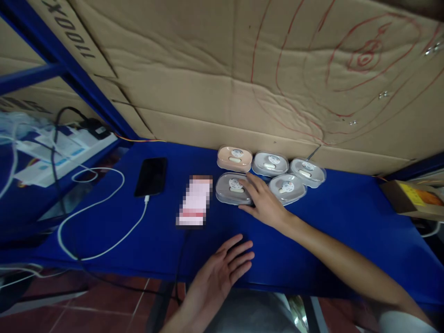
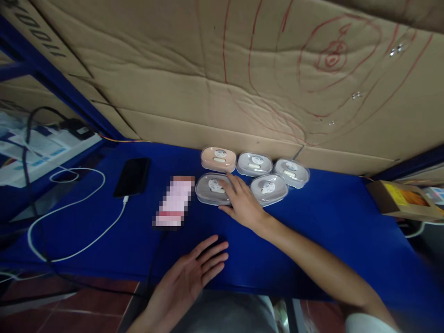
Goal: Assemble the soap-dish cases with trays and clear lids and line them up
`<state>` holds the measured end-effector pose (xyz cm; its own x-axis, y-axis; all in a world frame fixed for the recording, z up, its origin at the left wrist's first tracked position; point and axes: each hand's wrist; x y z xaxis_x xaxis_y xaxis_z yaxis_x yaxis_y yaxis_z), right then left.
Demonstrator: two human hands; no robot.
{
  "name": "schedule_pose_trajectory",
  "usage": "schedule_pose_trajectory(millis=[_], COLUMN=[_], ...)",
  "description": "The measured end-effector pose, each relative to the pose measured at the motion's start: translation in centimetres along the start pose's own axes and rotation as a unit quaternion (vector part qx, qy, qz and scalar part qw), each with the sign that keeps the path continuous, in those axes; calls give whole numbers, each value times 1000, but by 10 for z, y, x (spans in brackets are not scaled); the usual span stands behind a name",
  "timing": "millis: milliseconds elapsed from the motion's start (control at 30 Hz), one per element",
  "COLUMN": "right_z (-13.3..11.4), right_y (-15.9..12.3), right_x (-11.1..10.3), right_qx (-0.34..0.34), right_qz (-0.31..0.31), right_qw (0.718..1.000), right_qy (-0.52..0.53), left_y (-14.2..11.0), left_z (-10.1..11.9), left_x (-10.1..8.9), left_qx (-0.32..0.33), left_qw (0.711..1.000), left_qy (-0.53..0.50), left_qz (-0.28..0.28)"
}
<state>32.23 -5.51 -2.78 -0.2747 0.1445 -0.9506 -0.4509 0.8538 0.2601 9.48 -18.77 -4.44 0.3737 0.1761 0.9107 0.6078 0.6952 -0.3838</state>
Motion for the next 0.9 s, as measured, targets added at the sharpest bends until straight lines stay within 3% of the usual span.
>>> schedule_pose_trajectory(millis=[100, 200, 333, 433, 533, 667, 767, 900], right_z=[-1, 16, 65, 82, 67, 30, 17, 18], right_y=[8, -1, -38, -73, -101, -122, -122, -115], right_x=[-7, -32, -63, -65, -61, -69, -74, -68], right_qx=[-10, -30, -8, 7, 4, -10, -37, -2], right_qz=[3, 11, -32, -51, -63, -103, -134, -157], right_qw=[998, 994, 992, 990, 991, 992, 990, 987], right_qy=[-54, -109, -122, -129, -118, -72, -30, 36], left_y=[2, 3, 8, 13, 16, 11, 5, 2], left_z=[1, 3, 4, 2, -2, -5, -6, -7], left_x=[-1, 1, 3, 6, 11, 17, 16, 9], left_qx=[2, -2, -7, 1, 76, 210, 213, 223], left_qw=[999, 999, 997, 996, 986, 937, 930, 937], left_qy=[22, 42, 70, 91, 147, 273, 291, 244], left_qz=[23, 30, 30, 23, 31, 53, 72, 113])
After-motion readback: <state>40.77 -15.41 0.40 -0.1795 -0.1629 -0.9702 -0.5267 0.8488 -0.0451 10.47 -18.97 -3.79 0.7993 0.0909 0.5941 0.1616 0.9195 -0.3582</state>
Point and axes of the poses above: each hand's wrist, its own y-axis towards the middle knuckle, its own x-axis out of the palm, z = x × y, and after that the axes turned 10 degrees about -y, right-handed
